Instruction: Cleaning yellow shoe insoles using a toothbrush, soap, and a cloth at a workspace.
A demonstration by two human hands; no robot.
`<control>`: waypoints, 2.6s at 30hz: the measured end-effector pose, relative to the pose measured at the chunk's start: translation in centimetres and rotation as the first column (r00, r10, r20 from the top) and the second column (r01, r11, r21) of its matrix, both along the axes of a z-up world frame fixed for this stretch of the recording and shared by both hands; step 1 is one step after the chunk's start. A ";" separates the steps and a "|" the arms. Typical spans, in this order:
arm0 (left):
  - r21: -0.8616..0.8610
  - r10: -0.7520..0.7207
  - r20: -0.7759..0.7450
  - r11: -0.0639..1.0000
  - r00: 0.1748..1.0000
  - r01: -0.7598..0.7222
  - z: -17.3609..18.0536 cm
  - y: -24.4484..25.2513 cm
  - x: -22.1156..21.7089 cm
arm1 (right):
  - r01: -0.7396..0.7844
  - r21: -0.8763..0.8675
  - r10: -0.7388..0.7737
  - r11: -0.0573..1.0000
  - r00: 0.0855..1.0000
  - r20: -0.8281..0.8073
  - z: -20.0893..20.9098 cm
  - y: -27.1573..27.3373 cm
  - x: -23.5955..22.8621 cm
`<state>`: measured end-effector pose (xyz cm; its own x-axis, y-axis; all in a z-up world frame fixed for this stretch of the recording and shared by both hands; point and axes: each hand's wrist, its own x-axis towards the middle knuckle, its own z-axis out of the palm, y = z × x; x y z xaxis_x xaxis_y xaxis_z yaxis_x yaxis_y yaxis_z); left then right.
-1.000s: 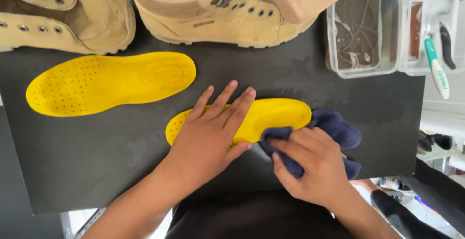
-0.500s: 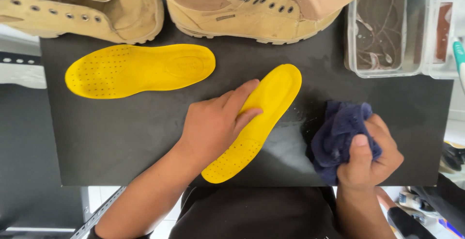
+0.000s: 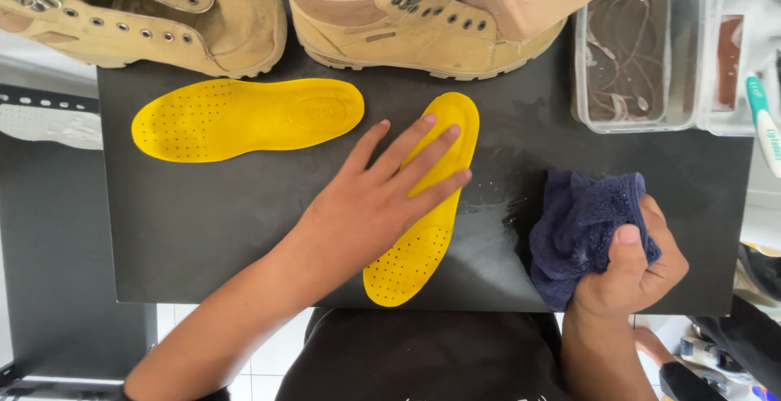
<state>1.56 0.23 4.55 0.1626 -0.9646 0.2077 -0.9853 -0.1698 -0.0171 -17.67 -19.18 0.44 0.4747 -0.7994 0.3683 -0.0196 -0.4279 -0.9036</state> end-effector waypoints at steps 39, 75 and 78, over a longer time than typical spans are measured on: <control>-0.366 -0.025 -0.496 0.912 0.868 -0.183 2.3 5.7 5.1 | -0.942 -0.100 0.688 0.320 0.304 -0.660 1.4 5.2 3.4; -0.061 -0.075 -0.416 0.997 0.906 0.054 -1.8 1.6 1.7 | -0.208 -0.148 -0.042 0.967 0.440 -0.897 2.5 -8.5 -6.9; -0.042 -0.068 -0.348 0.997 0.935 0.057 -2.3 1.6 1.5 | -0.069 -0.378 -0.287 0.923 0.531 -0.798 0.9 -8.9 -6.2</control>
<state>3.11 1.86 2.24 0.1698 -0.9692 0.1785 -0.9369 -0.1026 0.3342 -23.88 -28.07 1.35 0.6179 -0.7803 0.0967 -0.7443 -0.6201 -0.2477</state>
